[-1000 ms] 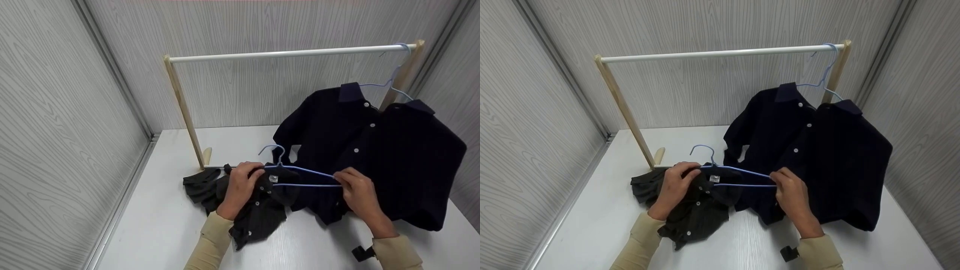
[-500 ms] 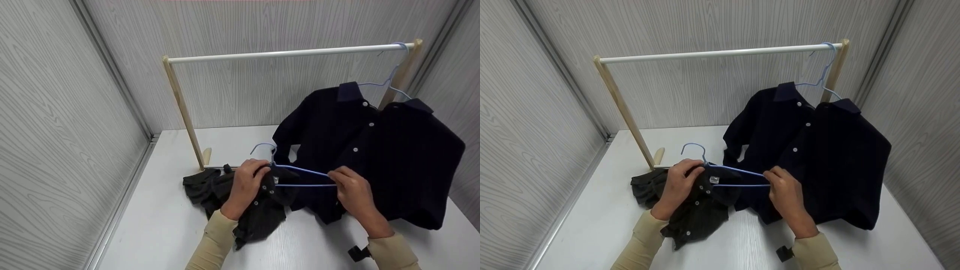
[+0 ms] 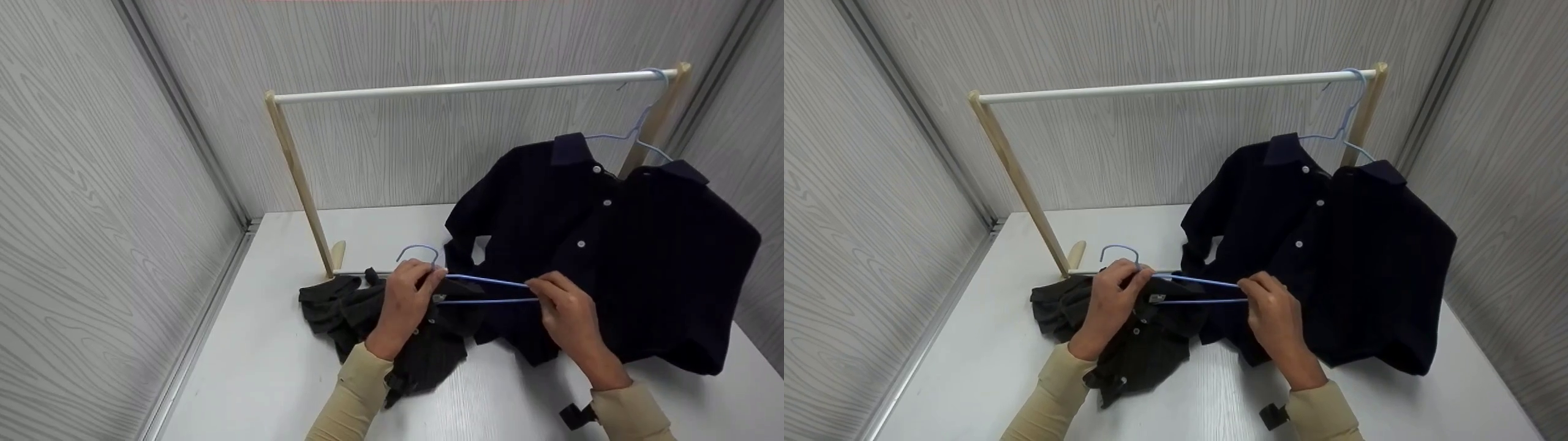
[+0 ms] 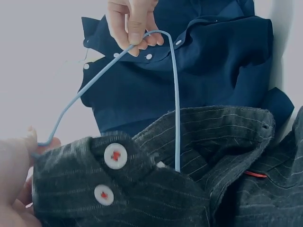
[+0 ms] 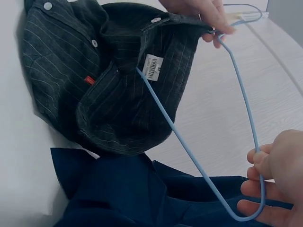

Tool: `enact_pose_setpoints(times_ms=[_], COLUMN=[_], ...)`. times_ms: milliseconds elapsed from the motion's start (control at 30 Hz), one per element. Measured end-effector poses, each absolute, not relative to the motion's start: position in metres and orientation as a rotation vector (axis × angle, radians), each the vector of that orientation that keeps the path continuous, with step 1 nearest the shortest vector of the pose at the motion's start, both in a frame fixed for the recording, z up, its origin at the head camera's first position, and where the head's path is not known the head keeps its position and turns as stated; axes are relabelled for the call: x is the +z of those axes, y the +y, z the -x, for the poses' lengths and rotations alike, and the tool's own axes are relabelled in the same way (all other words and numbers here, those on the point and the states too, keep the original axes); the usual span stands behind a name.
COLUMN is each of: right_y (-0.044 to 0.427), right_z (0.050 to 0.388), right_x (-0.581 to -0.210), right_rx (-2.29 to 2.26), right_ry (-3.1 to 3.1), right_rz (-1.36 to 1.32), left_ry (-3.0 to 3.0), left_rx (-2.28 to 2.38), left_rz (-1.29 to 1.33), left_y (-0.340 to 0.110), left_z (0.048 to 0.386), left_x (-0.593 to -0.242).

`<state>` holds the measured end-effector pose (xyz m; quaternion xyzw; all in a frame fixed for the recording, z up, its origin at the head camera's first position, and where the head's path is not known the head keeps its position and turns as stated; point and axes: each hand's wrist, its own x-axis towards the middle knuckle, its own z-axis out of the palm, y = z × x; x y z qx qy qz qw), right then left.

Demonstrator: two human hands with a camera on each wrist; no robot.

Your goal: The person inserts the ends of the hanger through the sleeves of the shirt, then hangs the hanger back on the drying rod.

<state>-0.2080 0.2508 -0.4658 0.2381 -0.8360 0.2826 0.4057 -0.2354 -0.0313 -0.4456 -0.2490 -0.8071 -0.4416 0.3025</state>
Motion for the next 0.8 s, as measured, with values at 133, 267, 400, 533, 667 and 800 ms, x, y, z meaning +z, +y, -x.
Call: enact_pose_setpoints(times_ms=[133, 267, 400, 533, 667, 800], right_y=[0.249, 0.250, 0.251, 0.246, 0.232, 0.216], right_z=[0.209, 0.208, 0.206, 0.205, 0.207, 0.212], right_x=[-0.470, -0.476, -0.488, -0.501, -0.511, -0.519], right_rx=[0.852, 1.004, 1.229, 1.358, 1.403, 1.433], right_ry=[-2.089, -2.120, -2.239, -2.360, -2.440, -2.539], right_rz=[-0.589, -0.453, -0.237, -0.131, -0.143, -0.171], left_ry=[-2.146, -2.124, -2.135, -2.181, -2.194, -2.173], left_rx=[-1.135, -1.113, -1.094, -1.065, -1.059, -1.051], left_rz=[0.622, 0.631, 0.634, 0.632, 0.664, 0.704], left_y=[-0.029, -0.028, -0.029, -0.029, -0.028, -0.026], left_z=[0.237, 0.238, 0.239, 0.239, 0.238, 0.238], left_x=[-0.446, -0.445, -0.442, -0.439, -0.438, -0.438])
